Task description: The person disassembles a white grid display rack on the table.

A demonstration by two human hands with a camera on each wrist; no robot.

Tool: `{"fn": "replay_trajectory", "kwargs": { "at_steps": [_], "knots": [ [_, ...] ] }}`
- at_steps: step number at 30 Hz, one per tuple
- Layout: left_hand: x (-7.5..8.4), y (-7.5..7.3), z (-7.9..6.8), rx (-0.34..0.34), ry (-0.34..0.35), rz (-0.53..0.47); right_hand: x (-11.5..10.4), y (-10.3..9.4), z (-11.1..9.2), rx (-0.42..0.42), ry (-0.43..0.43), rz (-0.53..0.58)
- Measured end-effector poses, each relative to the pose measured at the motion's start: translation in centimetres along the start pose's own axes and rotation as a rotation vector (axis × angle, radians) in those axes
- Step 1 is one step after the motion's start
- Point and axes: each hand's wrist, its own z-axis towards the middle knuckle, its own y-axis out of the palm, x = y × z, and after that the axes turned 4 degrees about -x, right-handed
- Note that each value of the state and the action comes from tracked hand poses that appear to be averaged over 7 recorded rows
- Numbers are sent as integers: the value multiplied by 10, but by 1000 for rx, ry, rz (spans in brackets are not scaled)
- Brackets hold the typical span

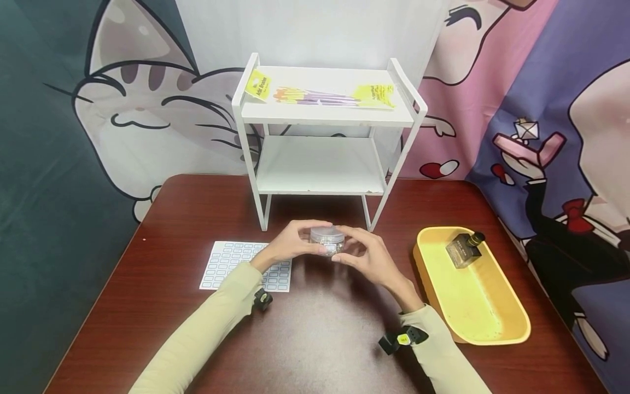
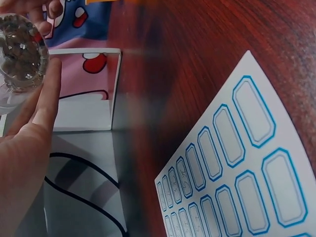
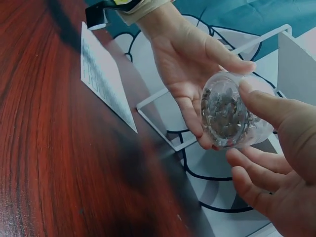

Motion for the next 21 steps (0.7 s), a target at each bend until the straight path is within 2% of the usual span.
{"fn": "replay_trajectory", "kwargs": {
  "at_steps": [7, 13, 21],
  "knots": [
    [2, 1, 0, -8, 2, -28, -1, 1, 1, -38, 81, 46],
    [2, 1, 1, -3, 6, -43, -1, 3, 2, -47, 94, 146],
    [4, 3, 2, 38, 22, -24, 1, 2, 4, -52, 97, 241]
  ]
}}
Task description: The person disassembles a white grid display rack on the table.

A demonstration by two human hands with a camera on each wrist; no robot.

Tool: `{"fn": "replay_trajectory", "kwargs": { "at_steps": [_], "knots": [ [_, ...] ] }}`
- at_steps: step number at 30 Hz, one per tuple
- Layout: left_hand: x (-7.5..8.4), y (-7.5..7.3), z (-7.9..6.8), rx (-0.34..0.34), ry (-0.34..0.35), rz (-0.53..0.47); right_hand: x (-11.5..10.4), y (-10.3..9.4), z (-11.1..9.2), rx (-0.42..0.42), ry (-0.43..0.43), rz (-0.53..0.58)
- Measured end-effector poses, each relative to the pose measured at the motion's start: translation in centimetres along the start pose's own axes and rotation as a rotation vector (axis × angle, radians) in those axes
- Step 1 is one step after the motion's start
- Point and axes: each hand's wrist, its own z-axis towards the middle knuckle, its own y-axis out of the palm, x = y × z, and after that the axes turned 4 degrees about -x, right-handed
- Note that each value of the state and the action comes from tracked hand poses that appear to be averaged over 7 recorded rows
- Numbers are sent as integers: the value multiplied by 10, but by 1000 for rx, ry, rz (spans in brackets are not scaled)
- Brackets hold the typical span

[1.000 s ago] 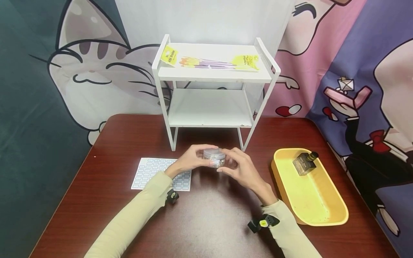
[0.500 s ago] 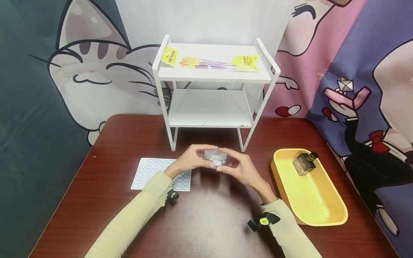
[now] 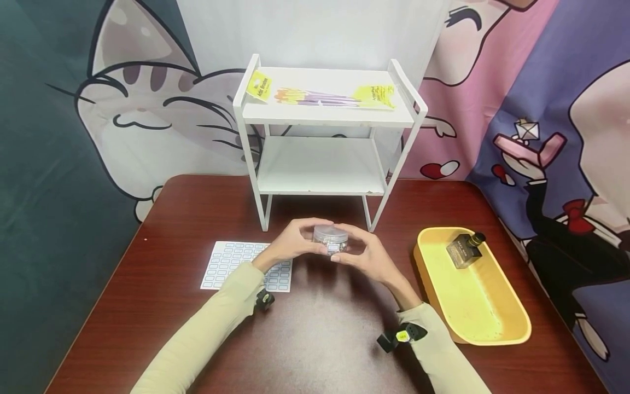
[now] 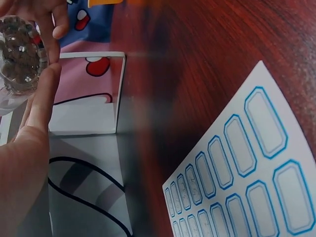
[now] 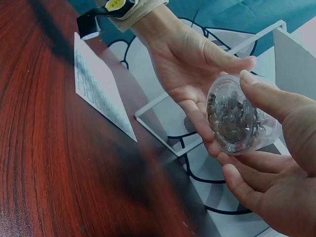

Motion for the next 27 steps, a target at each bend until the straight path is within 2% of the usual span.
{"fn": "replay_trajectory", "kwargs": {
  "at_steps": [5, 10, 14, 20, 23, 27],
  "knots": [
    [1, 2, -1, 10, -19, -18, 1, 1, 1, 1, -3, 32],
    [2, 2, 1, 4, -3, -30, 3, 3, 1, 23, -21, 31],
    [2, 1, 2, 0, 18, -13, 3, 4, 1, 42, -26, 17],
    [1, 0, 0, -9, 5, -6, 4, 4, -1, 53, -3, -26],
    [1, -3, -2, 19, 2, 15, 4, 3, -1, 54, -4, -22],
    [4, -13, -9, 127, 13, 51, 5, 1, -1, 68, 2, -10]
  ]
}}
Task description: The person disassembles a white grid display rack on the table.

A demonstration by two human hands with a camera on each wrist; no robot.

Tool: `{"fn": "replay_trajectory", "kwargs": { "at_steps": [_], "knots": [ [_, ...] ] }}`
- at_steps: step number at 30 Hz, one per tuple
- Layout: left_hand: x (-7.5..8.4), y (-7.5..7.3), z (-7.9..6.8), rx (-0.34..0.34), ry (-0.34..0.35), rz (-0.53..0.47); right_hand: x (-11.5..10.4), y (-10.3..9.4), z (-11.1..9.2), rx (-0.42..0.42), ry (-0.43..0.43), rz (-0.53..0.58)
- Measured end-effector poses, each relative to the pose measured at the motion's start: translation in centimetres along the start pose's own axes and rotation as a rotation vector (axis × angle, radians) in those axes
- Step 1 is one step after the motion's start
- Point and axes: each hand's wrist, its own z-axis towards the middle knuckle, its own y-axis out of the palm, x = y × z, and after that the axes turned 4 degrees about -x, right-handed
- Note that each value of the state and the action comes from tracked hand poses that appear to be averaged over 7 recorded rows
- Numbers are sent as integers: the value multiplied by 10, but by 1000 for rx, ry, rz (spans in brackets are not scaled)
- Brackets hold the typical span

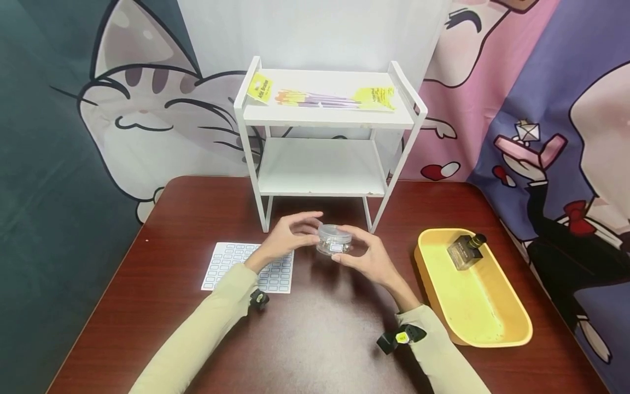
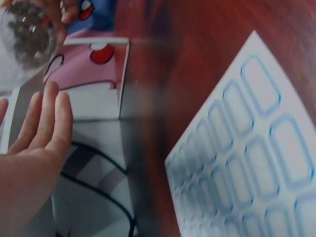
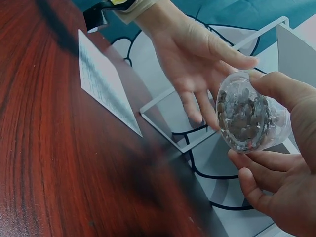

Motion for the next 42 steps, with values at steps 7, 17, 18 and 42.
{"fn": "replay_trajectory", "kwargs": {
  "at_steps": [7, 17, 18, 42],
  "knots": [
    [15, -24, -9, 181, 84, -12, -10, -5, 1, 14, 15, -8],
    [37, -44, -25, 547, 338, 36, -7, -6, 2, 36, -14, -3],
    [40, -47, -25, 585, 369, 43, -8, -6, 2, 38, -15, -4],
    [49, -91, -20, 617, 398, 115, -24, -12, 16, 38, -46, -22]
  ]
}}
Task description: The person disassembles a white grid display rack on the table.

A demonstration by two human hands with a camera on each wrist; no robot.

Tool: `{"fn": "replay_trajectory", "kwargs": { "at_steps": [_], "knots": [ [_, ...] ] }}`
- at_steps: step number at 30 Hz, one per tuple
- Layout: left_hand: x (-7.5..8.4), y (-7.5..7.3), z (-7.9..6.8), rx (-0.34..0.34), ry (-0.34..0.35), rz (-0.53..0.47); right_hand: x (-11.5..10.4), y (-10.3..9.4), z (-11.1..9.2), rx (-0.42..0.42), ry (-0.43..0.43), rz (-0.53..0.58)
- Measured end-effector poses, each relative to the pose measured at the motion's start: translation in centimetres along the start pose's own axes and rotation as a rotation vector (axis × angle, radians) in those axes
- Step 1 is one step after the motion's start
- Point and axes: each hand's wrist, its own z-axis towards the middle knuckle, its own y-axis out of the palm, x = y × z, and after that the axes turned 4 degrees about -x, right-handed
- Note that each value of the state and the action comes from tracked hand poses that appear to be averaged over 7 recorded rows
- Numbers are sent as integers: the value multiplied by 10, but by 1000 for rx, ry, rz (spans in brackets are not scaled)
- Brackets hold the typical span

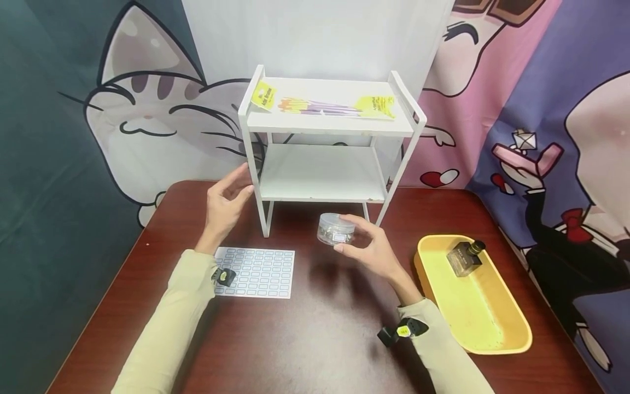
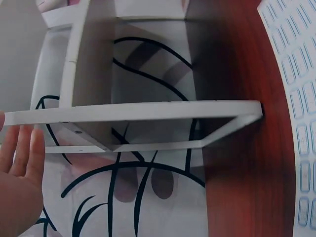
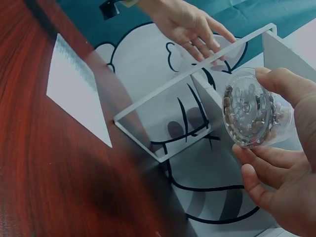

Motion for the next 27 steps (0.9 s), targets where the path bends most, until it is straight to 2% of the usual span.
{"fn": "replay_trajectory", "kwargs": {
  "at_steps": [3, 7, 17, 27],
  "knots": [
    [-2, 0, 0, -19, 22, 56, -2, -1, 3, -1, 8, 2],
    [-5, 0, 0, -27, 61, 73, -5, -1, 6, -9, 12, 10],
    [-9, 1, -1, -101, 123, 19, -11, -3, 15, -10, 0, 33],
    [-15, 8, 1, -84, 224, 15, -18, -6, 26, -17, 11, 28]
  ]
}}
